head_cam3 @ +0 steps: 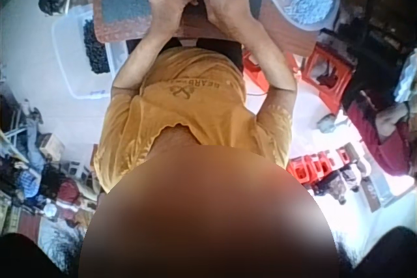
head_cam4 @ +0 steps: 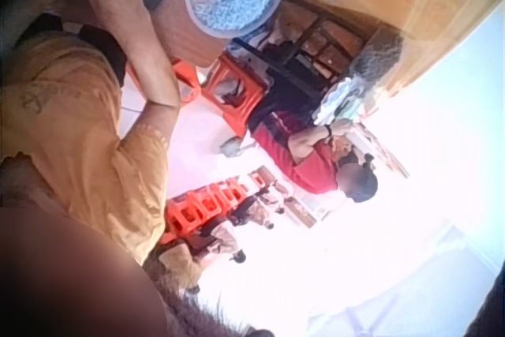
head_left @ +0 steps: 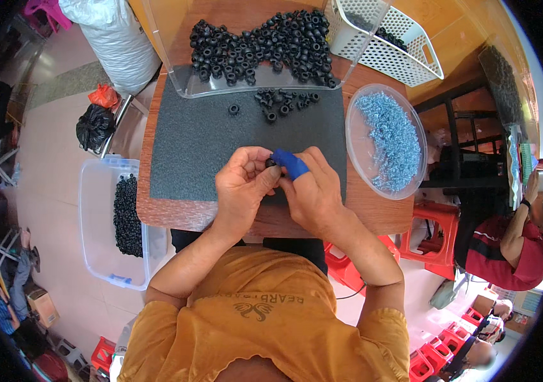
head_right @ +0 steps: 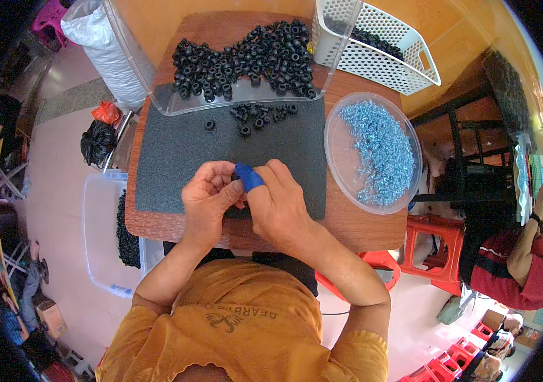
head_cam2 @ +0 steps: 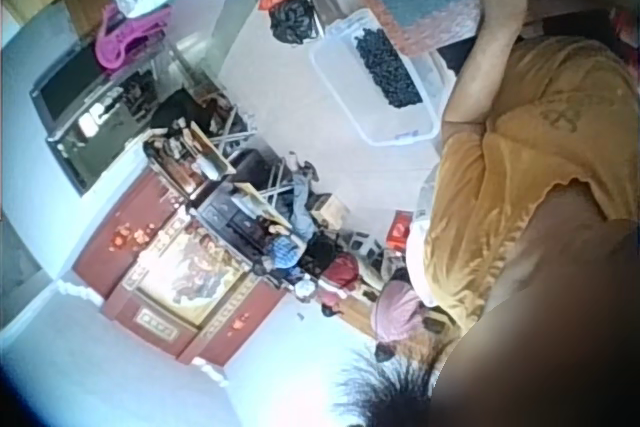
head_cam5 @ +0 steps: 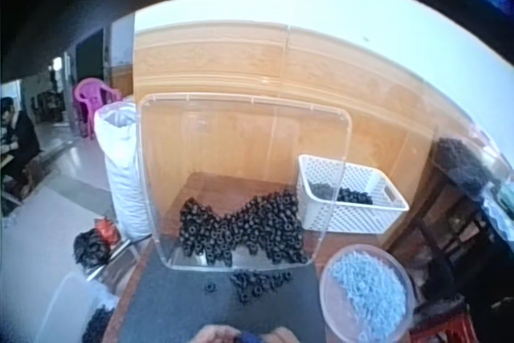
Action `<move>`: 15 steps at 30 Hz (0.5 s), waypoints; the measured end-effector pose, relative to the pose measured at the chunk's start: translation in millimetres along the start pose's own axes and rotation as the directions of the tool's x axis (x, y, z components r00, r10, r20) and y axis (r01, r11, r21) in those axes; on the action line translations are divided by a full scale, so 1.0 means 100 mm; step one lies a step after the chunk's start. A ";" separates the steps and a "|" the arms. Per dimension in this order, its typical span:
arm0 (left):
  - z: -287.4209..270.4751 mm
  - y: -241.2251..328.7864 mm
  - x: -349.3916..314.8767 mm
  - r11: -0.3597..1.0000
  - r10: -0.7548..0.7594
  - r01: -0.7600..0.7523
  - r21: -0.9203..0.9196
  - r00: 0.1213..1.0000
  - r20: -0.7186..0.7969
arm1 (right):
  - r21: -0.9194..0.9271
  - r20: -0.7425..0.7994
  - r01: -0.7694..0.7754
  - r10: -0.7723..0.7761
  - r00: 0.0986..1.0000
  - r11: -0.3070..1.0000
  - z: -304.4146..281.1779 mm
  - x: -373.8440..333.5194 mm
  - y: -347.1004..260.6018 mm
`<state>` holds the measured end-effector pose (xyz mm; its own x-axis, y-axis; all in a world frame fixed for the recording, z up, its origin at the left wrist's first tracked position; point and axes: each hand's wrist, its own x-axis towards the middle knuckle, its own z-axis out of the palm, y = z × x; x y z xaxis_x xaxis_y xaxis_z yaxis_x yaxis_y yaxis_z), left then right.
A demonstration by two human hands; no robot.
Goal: The person assembles small black plastic components by hand at a workstation.
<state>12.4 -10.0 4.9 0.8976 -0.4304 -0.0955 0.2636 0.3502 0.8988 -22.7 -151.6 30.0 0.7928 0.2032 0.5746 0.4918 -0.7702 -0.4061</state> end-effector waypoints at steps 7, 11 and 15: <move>-0.02 0.03 -0.01 0.970 -0.009 -0.003 -0.244 0.999 -0.048 | 0.292 0.030 -0.424 0.435 0.900 0.857 -0.08 -0.03 -0.16; 0.02 0.06 -0.04 0.957 -0.038 0.019 -0.290 0.998 -0.058 | 0.368 -0.027 -0.465 0.509 0.860 0.805 -0.06 -0.07 -0.22; 0.05 0.07 -0.06 0.950 -0.049 0.021 -0.312 0.995 -0.083 | 0.269 -0.124 -0.392 0.435 0.892 0.880 -0.03 -0.07 -0.28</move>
<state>7.3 -9.3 13.5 0.9096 -0.3769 -0.1748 0.3796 0.5829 0.7185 -43.0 -132.9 39.4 0.8763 -0.2287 0.4239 0.2190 -0.5947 -0.7735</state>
